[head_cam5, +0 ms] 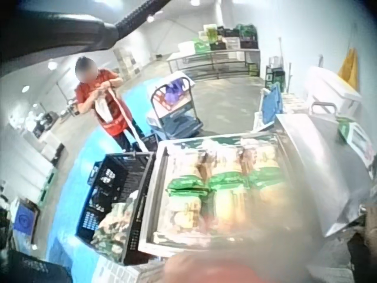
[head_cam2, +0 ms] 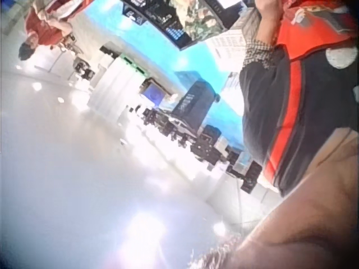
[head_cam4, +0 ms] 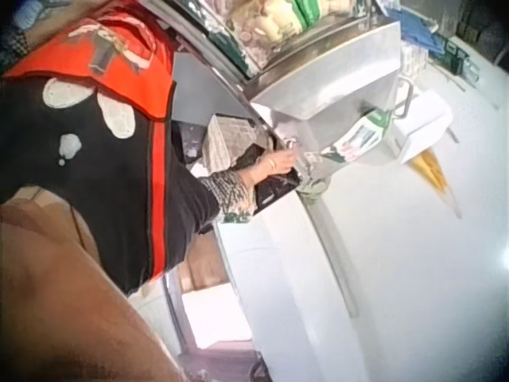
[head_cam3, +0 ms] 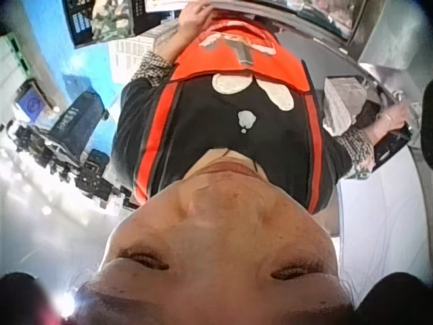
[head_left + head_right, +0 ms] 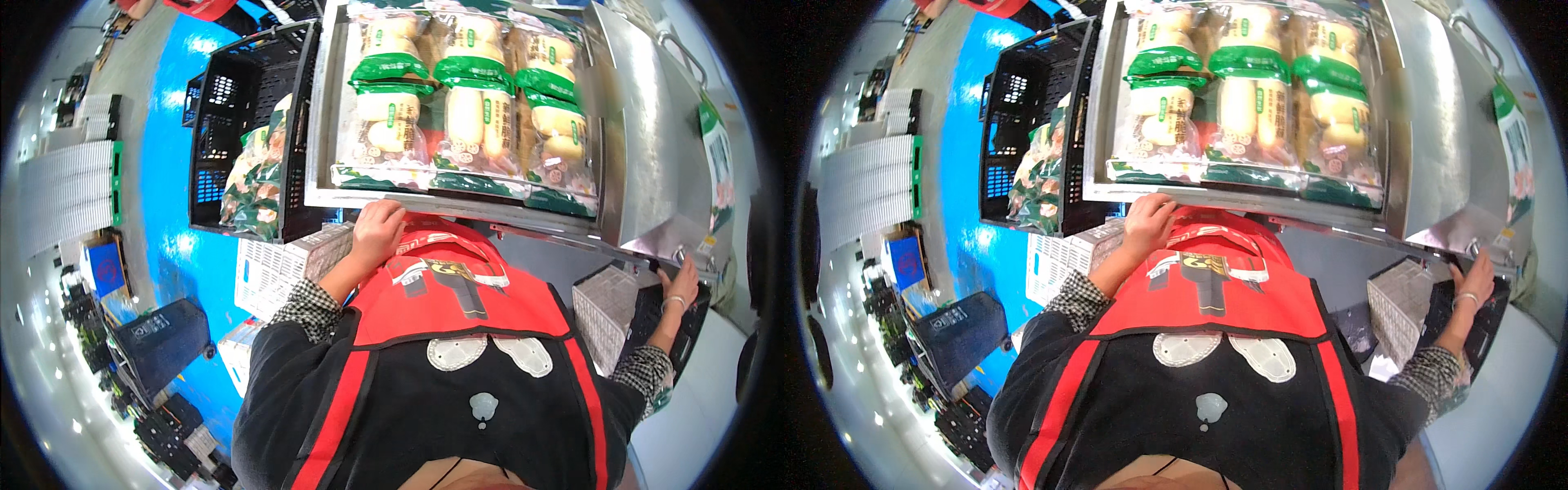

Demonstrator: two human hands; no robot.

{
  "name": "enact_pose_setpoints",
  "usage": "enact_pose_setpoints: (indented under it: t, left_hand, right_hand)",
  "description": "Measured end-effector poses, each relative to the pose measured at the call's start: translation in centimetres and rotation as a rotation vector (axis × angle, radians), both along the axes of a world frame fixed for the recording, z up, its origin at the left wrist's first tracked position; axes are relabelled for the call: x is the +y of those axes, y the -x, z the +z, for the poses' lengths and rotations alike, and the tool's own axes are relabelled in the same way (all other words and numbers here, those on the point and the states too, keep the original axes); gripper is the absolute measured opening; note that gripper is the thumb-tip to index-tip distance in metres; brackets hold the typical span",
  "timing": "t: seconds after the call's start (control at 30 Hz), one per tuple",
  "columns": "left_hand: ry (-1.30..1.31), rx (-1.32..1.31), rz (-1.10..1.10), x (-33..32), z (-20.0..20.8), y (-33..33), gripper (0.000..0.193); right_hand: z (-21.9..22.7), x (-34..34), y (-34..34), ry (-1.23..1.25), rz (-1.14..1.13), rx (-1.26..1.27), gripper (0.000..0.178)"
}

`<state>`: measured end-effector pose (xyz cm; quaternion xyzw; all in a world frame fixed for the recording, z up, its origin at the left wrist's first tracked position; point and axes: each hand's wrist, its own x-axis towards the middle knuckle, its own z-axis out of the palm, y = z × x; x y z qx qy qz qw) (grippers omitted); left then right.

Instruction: The person transfers packaged frozen buns from black crates into a chest freezer, arranging them in rows. The person handles the packages by hand and places them neatly inside the freezer.

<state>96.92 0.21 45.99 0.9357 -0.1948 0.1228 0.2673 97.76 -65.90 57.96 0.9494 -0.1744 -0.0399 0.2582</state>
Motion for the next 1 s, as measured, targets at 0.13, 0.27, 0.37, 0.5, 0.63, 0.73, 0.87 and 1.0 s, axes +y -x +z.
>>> enact_pose_setpoints:
  t: [0.13,0.27,0.37,0.5,0.63,0.73,0.87,1.0]
  left_hand:
    - [-0.046,0.137,0.111,2.4,0.7,2.1,0.022]
    - [-0.047,0.132,0.242,5.9,-0.1,5.9,0.020]
    - [-0.149,0.239,0.436,7.8,0.9,8.8,0.012]
    - [0.015,0.002,0.438,11.6,0.5,5.2,0.017]
    - [0.081,0.007,0.712,16.6,0.4,7.9,0.017]
    - [0.107,-0.070,0.769,18.2,0.3,7.4,0.017]
    - [0.203,-0.078,0.727,19.0,0.0,6.0,0.018]
    - [0.312,-0.163,0.628,19.2,0.9,4.3,0.020]
  right_hand:
    - [-3.4,-9.2,-2.0,-0.097,-0.108,0.146,0.068]
    - [-5.3,-15.1,-5.9,0.020,-0.063,0.247,0.016]
    - [-7.5,-4.3,-7.4,-0.091,0.189,-0.012,0.016]
    - [-3.6,21.7,-4.4,-0.352,0.617,-0.346,0.016]
    - [-2.1,38.5,-5.1,-0.502,1.101,-0.190,0.017]
    - [-0.8,43.7,-5.7,-0.451,1.227,-0.108,0.018]
    - [0.7,46.6,-6.7,-0.332,1.267,-0.033,0.018]
    - [2.7,47.5,-6.7,-0.235,1.275,0.006,0.019]
